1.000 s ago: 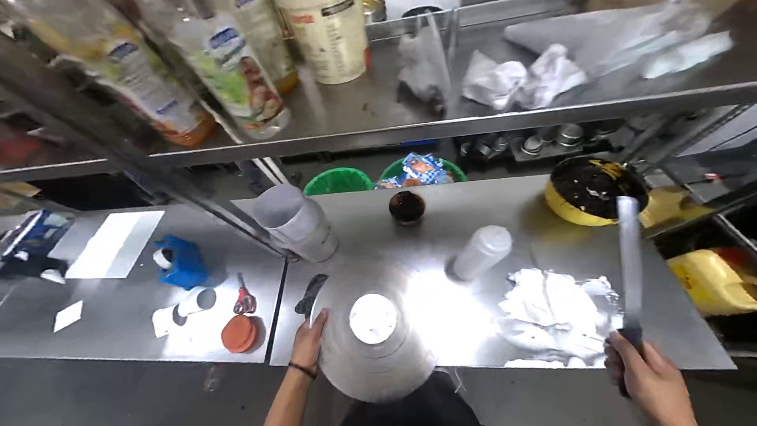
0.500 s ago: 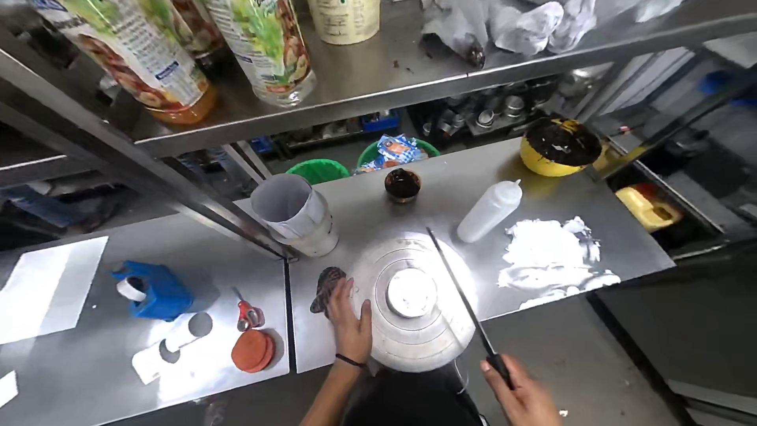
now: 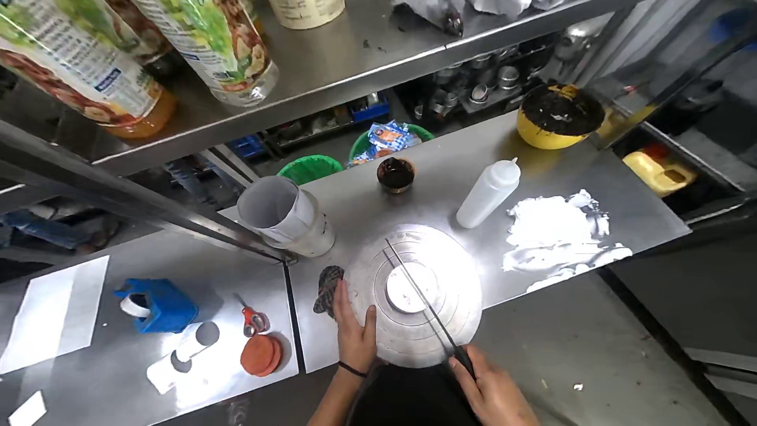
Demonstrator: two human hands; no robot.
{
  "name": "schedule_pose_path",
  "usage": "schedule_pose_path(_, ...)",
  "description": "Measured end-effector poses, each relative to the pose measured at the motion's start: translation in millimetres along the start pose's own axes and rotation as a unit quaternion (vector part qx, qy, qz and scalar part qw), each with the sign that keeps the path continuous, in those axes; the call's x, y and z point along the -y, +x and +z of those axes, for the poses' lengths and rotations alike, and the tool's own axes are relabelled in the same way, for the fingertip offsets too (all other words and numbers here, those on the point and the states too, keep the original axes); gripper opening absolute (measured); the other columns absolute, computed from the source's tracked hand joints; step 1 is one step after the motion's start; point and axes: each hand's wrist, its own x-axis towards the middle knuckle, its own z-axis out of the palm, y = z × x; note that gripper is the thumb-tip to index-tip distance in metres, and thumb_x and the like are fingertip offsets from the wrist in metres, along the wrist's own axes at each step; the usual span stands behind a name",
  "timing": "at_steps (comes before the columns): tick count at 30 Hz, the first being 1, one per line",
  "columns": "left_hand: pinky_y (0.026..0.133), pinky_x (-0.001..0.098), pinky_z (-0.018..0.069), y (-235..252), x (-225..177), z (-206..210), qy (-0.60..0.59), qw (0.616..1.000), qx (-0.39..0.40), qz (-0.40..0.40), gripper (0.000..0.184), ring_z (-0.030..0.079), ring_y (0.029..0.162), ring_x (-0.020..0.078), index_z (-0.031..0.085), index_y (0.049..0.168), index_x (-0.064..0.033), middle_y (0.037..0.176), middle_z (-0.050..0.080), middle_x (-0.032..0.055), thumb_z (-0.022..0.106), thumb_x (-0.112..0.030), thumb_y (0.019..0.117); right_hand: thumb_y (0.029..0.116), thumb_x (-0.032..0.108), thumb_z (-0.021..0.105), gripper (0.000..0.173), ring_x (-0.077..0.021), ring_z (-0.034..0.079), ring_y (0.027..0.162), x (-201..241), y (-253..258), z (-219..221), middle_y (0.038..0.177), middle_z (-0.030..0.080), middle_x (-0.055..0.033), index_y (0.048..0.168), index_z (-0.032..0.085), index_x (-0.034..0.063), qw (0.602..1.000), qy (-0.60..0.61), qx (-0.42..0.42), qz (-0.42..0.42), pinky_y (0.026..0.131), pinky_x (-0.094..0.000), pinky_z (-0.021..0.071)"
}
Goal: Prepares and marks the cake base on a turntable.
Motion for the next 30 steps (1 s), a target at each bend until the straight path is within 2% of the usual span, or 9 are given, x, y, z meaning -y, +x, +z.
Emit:
schedule_pose_path(2,0.121,0.0484,0.0329,-5,-4,-1,-0.047,0.998,0.003,-0.045,0.086,0.029,0.152,0.0261,0.017,0.165,-0.0139,0.167,0.023,0.0136,0.061,-0.04,0.0961,0.106,0.045,0.046,0.044,-0.026,0.067,0.067,-2,2,-2,0.075,0.066,-0.0093,0.12,0.063,0.0064,1.0,0.009,-0.006,-0.004,0.061,-0.0472,0.0556)
schedule_pose_path(4,0.12,0.0421,0.0361,-11,-10,-6,-0.162,0.978,0.014,-0.134,0.09,0.033,0.15,0.0209,0.011,0.166,-0.0173,0.168,0.022,0.0119,0.066,-0.027,0.0945,0.1057,0.045,0.048,0.044,-0.0237,0.066,0.064,-6,4,-5,0.073,0.066,-0.0079,0.119,0.064,0.0058,0.999,0.021,-0.027,-0.012,0.058,-0.0459,0.0555)
schedule_pose_path(7,0.106,0.035,0.0522,-20,-14,-13,-0.273,0.938,0.04,-0.211,0.087,0.055,0.133,0.0178,0.012,0.164,-0.014,0.158,0.04,0.0137,0.065,-0.014,0.0952,0.1055,0.045,0.048,0.044,-0.0214,0.065,0.061,-12,9,-9,0.071,0.065,-0.0061,0.118,0.064,0.0062,0.999,0.009,-0.04,-0.027,0.055,-0.0436,0.0544)
schedule_pose_path(9,0.097,0.0361,0.0586,-22,-16,-16,-0.329,0.915,0.055,-0.226,0.079,0.065,0.119,0.0214,0.016,0.161,-0.0061,0.144,0.054,0.0182,0.062,-0.006,0.097,0.1055,0.046,0.047,0.044,-0.0212,0.064,0.06,-12,12,-11,0.07,0.063,-0.0057,0.116,0.064,0.0068,0.999,-0.003,-0.028,-0.031,0.054,-0.0429,0.0537)
schedule_pose_path(13,0.093,0.0366,0.0607,-27,-16,-22,-0.338,0.906,0.095,-0.236,0.06,0.07,0.109,0.0227,0.032,0.149,0.0056,0.126,0.065,0.0187,0.061,-0.006,0.098,0.1056,0.047,0.047,0.044,-0.0226,0.065,0.062,-2,16,-15,0.071,0.064,-0.0067,0.116,0.063,0.0073,1.0,-0.018,0.002,-0.026,0.056,-0.0442,0.0545)
schedule_pose_path(17,0.072,0.0383,0.0644,-33,-13,-32,-0.325,0.891,0.172,-0.266,0.043,0.074,0.087,0.0261,0.045,0.134,0.0062,0.105,0.072,0.0172,0.062,-0.011,0.0984,0.1058,0.046,0.046,0.043,-0.0209,0.063,0.059,1,17,-14,0.069,0.062,-0.0048,0.116,0.063,0.0084,0.999,-0.02,-0.006,-0.028,0.054,-0.0424,0.053)
schedule_pose_path(19,0.074,0.0382,0.063,-36,-8,-36,-0.331,0.876,0.212,-0.278,0.036,0.073,0.086,0.0247,0.05,0.129,0.0052,0.103,0.073,0.0157,0.06,-0.013,0.1005,0.1058,0.046,0.046,0.042,-0.0202,0.062,0.058,1,18,-11,0.068,0.061,-0.0043,0.115,0.063,0.0086,0.999,-0.022,-0.013,-0.033,0.052,-0.0418,0.0524)
schedule_pose_path(22,0.084,0.0382,0.0612,-39,1,-40,-0.343,0.861,0.258,-0.273,0.03,0.072,0.096,0.0224,0.055,0.127,0.0035,0.109,0.072,0.0132,0.055,-0.016,0.1039,0.1056,0.047,0.046,0.043,-0.0203,0.063,0.058,2,19,-8,0.068,0.062,-0.0041,0.114,0.064,0.0089,0.999,-0.028,-0.011,-0.033,0.053,-0.042,0.0527)
schedule_pose_path(30,0.087,0.0376,0.0605,-42,4,-42,-0.348,0.847,0.292,-0.275,0.028,0.072,0.098,0.02,0.061,0.122,0.0016,0.108,0.073,0.0107,0.055,-0.019,0.1047,0.1059,0.046,0.045,0.043,-0.0205,0.062,0.057,3,17,-1,0.066,0.061,-0.0038,0.116,0.063,0.0085,0.999,-0.038,-0.013,-0.035,0.051,-0.0418,0.0524)
